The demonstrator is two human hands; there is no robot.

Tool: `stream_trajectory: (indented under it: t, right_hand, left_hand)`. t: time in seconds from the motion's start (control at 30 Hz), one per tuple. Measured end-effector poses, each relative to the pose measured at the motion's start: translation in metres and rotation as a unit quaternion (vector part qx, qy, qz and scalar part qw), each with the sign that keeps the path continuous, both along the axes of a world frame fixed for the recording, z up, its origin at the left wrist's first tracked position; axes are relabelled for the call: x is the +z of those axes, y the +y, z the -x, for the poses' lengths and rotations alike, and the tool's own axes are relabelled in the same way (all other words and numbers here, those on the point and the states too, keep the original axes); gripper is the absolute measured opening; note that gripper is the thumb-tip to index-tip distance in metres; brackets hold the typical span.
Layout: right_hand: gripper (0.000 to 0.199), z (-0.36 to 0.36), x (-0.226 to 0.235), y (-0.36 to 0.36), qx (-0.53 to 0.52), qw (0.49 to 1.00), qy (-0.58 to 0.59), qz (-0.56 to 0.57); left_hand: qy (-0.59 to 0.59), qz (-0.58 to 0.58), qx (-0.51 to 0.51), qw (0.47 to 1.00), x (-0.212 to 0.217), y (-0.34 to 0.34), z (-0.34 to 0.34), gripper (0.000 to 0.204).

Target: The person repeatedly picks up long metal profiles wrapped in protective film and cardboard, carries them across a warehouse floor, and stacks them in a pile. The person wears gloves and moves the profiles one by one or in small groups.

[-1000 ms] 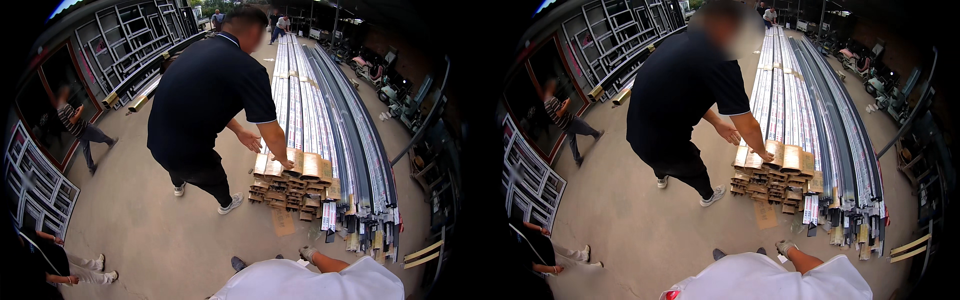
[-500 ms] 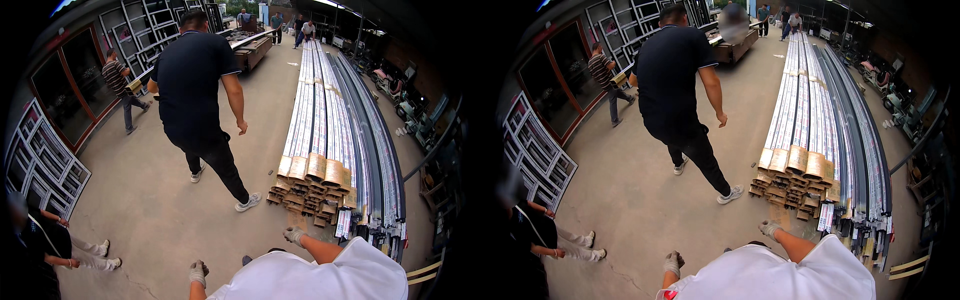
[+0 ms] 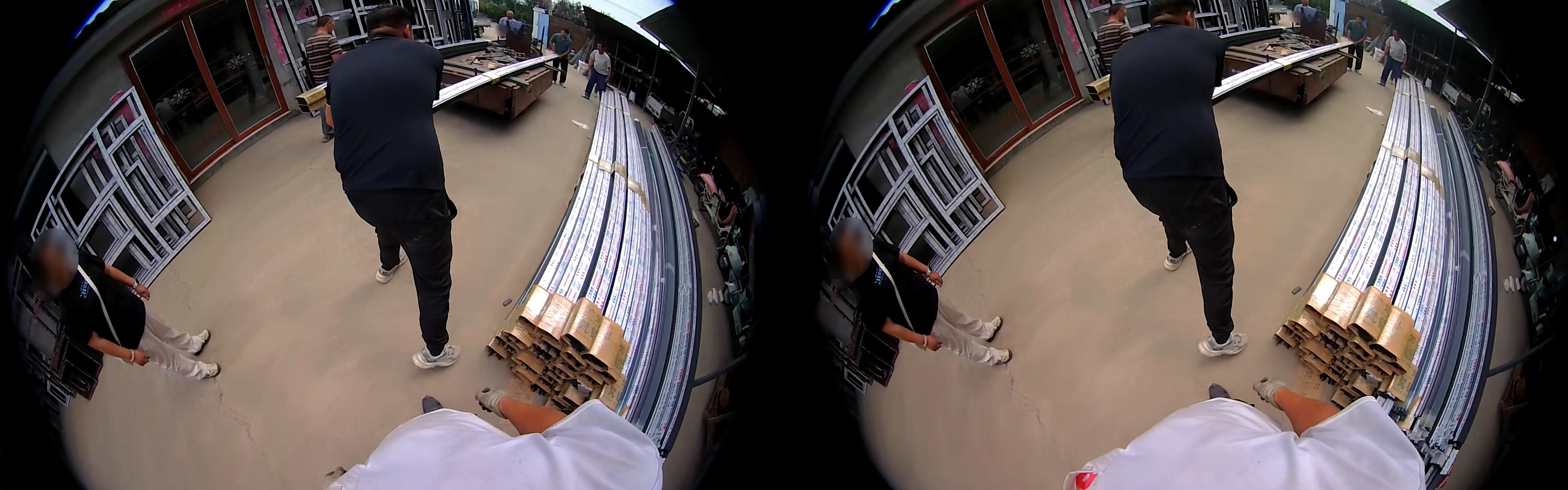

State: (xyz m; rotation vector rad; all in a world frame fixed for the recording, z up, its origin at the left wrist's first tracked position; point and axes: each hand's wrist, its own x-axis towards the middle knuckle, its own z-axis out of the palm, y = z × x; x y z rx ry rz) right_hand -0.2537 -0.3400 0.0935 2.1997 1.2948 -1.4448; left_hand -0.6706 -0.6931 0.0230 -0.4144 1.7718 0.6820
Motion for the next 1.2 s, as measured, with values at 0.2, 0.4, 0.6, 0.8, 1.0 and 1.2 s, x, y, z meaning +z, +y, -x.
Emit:
stream_trajectory:
  t: [0.2, 0.4, 0.6, 0.8, 1.0, 1.2]
  right_hand:
    - [0.043, 0.083, -0.029, 0.066, 0.161, 0.987, 0.019, 0.019]
    - [0.049, 0.203, -0.018, 0.093, 0.185, 0.98, 0.066, 0.014]
    - [0.048, 0.268, -0.087, 0.097, 0.168, 0.986, 0.001, -0.003]
    - [0.039, 0.351, -0.117, 0.082, 0.03, 0.999, 0.017, -0.003]
    - [0.048, 0.474, -0.067, 0.105, 0.129, 0.988, 0.032, -0.074]
    - [0.047, 0.499, -0.1, 0.147, 0.132, 0.987, -0.017, -0.093]
  left_hand:
    - [-0.01, -0.103, 0.102, 0.989, 0.026, 0.074, 0.028, 0.024]
    - [0.035, -0.114, 0.109, 0.987, 0.02, 0.109, 0.079, 0.024]
    - [0.015, -0.029, 0.054, 0.998, -0.078, 0.052, 0.159, 0.025]
    - [0.009, 0.007, 0.034, 0.999, -0.118, 0.015, 0.284, 0.027]
    - [0.037, -0.077, 0.017, 0.996, -0.121, 0.037, 0.417, 0.035]
    - [0.004, -0.134, 0.079, 0.988, -0.176, 0.143, 0.458, 0.033]
